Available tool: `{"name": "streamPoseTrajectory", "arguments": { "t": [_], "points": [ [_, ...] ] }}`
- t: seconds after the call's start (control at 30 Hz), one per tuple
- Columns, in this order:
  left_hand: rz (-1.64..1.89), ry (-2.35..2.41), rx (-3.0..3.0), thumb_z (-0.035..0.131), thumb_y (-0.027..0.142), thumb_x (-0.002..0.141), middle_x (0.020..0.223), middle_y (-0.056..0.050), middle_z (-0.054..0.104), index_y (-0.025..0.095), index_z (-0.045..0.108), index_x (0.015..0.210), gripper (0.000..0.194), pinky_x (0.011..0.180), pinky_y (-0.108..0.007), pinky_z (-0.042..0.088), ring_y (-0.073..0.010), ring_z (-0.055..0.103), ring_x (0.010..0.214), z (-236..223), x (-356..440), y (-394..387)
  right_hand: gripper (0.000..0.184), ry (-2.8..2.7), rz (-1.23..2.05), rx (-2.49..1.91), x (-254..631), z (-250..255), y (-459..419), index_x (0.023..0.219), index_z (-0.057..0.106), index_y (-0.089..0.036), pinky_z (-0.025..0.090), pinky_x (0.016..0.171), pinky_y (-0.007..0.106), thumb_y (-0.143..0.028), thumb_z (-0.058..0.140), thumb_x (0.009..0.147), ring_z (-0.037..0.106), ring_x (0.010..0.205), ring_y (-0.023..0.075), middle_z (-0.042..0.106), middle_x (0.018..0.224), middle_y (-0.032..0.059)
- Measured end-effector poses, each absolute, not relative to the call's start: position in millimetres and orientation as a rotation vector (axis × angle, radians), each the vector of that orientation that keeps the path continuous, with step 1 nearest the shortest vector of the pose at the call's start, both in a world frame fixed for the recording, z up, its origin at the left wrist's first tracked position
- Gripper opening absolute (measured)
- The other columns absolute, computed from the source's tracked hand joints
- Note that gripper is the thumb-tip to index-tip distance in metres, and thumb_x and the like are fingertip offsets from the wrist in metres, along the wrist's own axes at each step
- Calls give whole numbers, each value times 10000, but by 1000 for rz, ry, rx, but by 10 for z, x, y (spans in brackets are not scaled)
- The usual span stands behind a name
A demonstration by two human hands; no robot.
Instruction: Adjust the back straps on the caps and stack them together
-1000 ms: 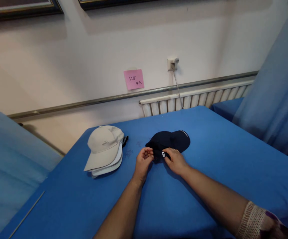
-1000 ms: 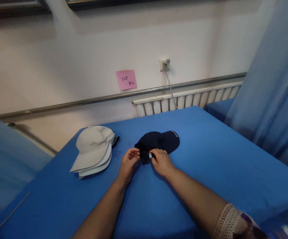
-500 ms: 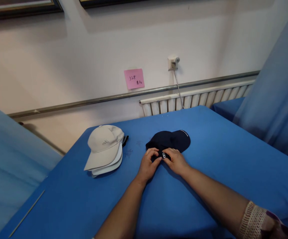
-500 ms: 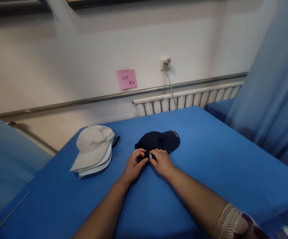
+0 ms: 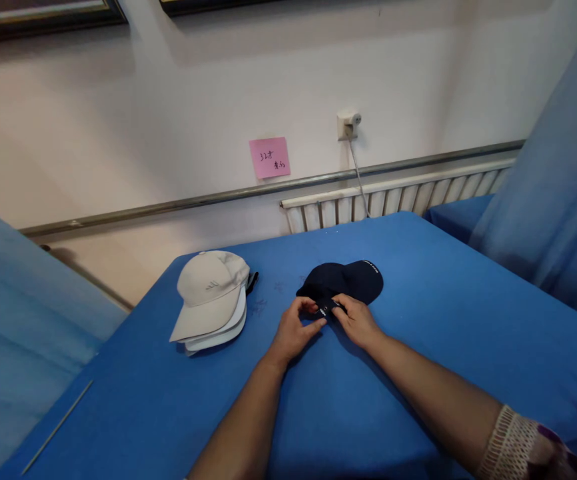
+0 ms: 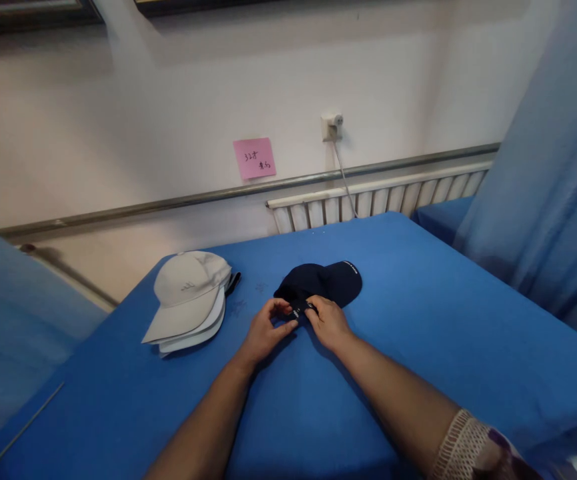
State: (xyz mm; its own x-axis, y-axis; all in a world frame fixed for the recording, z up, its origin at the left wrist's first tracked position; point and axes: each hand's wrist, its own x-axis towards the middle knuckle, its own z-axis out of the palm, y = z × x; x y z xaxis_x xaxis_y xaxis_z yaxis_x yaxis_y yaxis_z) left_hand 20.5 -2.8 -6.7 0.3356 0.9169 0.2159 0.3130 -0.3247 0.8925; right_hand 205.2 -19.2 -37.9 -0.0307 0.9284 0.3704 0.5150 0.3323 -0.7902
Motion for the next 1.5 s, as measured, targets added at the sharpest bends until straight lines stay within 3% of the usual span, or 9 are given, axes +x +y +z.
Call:
{"name": "streamPoseTrajectory", "arguments": {
  "t": [0.27, 0.5, 0.73, 0.87, 1.0, 1.13, 1.3, 1.4, 1.5],
  "points": [
    [956, 1146, 1864, 678, 315, 752, 776, -14, 637, 186, 685, 843, 158, 726, -281, 450, -156, 569, 741, -57, 263, -57, 199, -1724, 617, -1306, 2056, -360, -204, 935, 637, -195, 458, 755, 292, -246, 445, 913, 629, 837, 183, 688, 908, 51],
    [985, 1184, 1734, 639, 358, 770, 769, -27, 663, 174, 725, 884, 234, 638, -251, 421, -154, 561, 691, -98, 244, -8, 239, -1688, 634, -1318, 2060, -352, -220, 974, 649, -201, 462, 753, 298, -309, 441, 929, 638, 837, 193, 693, 902, 52],
    [1083, 1424, 1851, 619, 385, 787, 497, 12, 523, 201, 625, 510, 332, 604, -260, 369, -154, 489, 558, 36, 40, 84, 216, -1604, 597, -1307, 2056, -330, -230, 972, 649, -221, 461, 758, 299, -319, 463, 920, 641, 854, 195, 697, 919, 40],
    [887, 1241, 1848, 568, 427, 835, 675, -40, 674, 197, 720, 645, 335, 705, -281, 411, -189, 588, 709, 88, 89, 24, 172, -1673, 483, -1313, 2036, -316, -246, 990, 631, -209, 443, 835, 340, -217, 506, 872, 617, 921, 211, 688, 962, 54],
    [896, 1103, 1442, 609, 484, 811, 658, -18, 622, 153, 657, 693, 354, 609, -254, 417, -144, 559, 626, -18, 213, -47, 258, -1880, 416, -1239, 2001, -212, -345, 1015, 623, -207, 422, 865, 373, -115, 555, 783, 596, 929, 216, 674, 956, 52],
    [1043, 943, 943, 757, 295, 704, 653, 25, 593, 155, 591, 748, 222, 569, -225, 449, -105, 564, 573, -84, 189, -14, 375, -2027, 424, -997, 1982, -102, -443, 1131, 582, -220, 428, 919, 393, -130, 585, 767, 575, 1037, 219, 642, 1105, 64],
    [1128, 711, 577, 555, 172, 848, 924, -59, 712, 154, 647, 951, 139, 706, -272, 539, -156, 673, 793, 27, 14, 94, 297, -1414, 214, -1247, 2206, -212, -229, 1125, 569, -209, 344, 1055, 479, -173, 484, 843, 458, 1240, 259, 525, 1279, 130],
    [1100, 654, 506, 452, 162, 890, 981, -87, 726, 129, 667, 967, 231, 746, -282, 560, -170, 685, 866, 68, -40, 128, 367, -1005, 447, -1425, 2455, -382, 29, 1138, 551, -161, 297, 1086, 515, -254, 575, 784, 384, 1298, 299, 446, 1343, 181],
    [1148, 632, 408, 398, 143, 910, 850, -61, 741, 136, 673, 887, 276, 710, -259, 574, -145, 695, 766, 62, -66, 153, 403, -773, 766, -1459, 2613, -511, 197, 1129, 536, -166, 410, 999, 513, -306, 614, 759, 493, 1203, 301, 534, 1233, 184]
  ]
}}
